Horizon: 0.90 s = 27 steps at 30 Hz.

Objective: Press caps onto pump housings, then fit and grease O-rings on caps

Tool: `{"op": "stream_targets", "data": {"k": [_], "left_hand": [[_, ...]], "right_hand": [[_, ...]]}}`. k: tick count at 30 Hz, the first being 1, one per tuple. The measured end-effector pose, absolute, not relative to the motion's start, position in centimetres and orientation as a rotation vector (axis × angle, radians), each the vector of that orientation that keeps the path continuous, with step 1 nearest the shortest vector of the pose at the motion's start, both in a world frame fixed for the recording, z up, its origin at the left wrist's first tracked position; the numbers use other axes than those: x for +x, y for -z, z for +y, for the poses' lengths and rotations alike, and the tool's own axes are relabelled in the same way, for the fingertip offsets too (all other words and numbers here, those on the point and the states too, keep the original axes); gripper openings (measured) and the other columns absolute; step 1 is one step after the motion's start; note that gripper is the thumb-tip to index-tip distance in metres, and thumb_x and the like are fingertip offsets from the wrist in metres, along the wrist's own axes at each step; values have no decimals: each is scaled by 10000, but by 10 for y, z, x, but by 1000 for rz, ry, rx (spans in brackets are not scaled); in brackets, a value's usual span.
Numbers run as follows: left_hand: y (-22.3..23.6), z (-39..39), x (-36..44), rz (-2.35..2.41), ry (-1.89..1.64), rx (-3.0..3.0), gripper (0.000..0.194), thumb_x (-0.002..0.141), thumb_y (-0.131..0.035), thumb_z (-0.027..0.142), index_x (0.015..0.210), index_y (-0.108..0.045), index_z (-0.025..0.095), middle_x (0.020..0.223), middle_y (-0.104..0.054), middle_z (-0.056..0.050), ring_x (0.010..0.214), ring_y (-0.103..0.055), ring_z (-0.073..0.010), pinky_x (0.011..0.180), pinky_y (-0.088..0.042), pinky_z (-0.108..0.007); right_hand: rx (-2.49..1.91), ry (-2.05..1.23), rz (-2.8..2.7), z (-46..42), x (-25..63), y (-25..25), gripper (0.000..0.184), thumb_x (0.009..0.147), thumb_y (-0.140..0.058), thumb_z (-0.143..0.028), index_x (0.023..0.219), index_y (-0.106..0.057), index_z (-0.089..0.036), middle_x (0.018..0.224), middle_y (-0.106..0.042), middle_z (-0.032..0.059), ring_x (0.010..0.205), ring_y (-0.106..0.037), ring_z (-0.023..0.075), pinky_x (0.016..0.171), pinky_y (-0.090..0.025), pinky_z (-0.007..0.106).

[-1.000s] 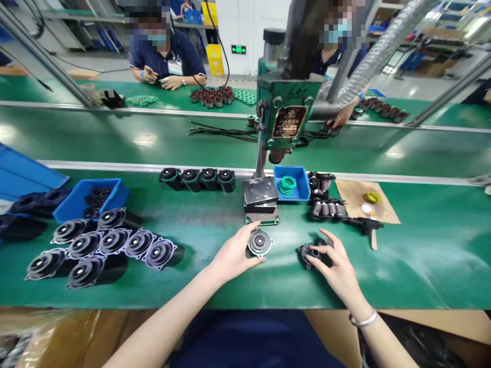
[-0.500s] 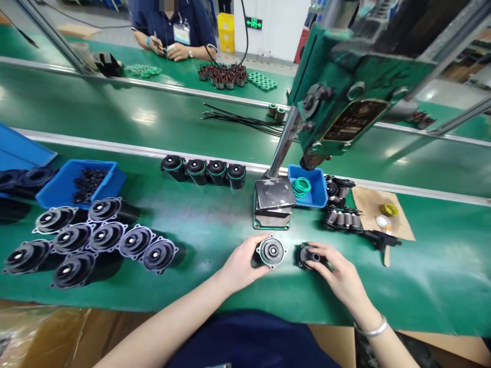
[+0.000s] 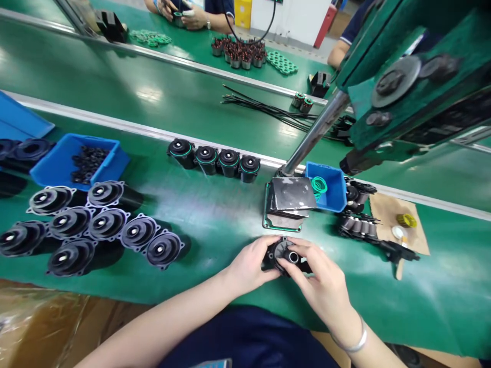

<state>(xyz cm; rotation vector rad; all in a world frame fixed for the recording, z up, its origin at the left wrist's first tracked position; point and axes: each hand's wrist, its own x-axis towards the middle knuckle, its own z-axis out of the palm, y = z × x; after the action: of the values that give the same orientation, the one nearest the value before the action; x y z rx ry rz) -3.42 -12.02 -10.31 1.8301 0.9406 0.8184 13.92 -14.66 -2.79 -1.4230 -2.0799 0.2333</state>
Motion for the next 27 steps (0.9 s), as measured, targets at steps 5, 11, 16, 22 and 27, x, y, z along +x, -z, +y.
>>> {"op": "stream_targets", "data": {"k": [5, 11, 16, 22, 27], "left_hand": [[104, -120, -35, 913, -851, 1847, 630, 775, -750, 244, 1325, -445, 204, 1301, -635, -115, 1201, -629, -271, 1037, -537, -429], [107, -121, -35, 879, -880, 1872, 641, 783, -749, 235, 1336, -426, 195, 1320, -623, -133, 1231, -611, -271, 1057, -523, -432], [105, -120, -36, 877, -857, 1866, 645, 791, -745, 236, 1347, -418, 213, 1344, -610, -129, 1247, -600, -275, 1062, -519, -445], [105, -120, -36, 874, -853, 1861, 642, 792, -742, 231, 1345, -418, 217, 1345, -609, -133, 1248, -600, -276, 1066, -515, -453], [105, -120, -36, 868, -853, 1867, 659, 788, -744, 225, 1355, -410, 224, 1348, -607, -129, 1250, -598, -278, 1071, -511, -455]], "right_hand": [[-1438, -212, -2074, -150, 139, 28, 197, 888, -660, -236, 1059, -574, -185, 1098, -671, 71, 1015, -675, 153, 891, -586, 264], [-1436, -213, -2080, -153, 139, 30, 248, 872, -680, -199, 1091, -569, -161, 1134, -653, 83, 1053, -656, 145, 939, -559, 248], [-1450, -204, -2066, -153, 138, 30, 240, 874, -673, -198, 1091, -573, -177, 1124, -659, 83, 1051, -661, 165, 914, -579, 276], [-1448, -203, -2064, -153, 137, 30, 233, 877, -671, -208, 1089, -578, -179, 1117, -662, 81, 1041, -666, 161, 906, -588, 271], [-1436, -207, -2078, -153, 139, 28, 236, 876, -673, -207, 1087, -575, -172, 1115, -660, 84, 1034, -665, 155, 909, -586, 264]]}}
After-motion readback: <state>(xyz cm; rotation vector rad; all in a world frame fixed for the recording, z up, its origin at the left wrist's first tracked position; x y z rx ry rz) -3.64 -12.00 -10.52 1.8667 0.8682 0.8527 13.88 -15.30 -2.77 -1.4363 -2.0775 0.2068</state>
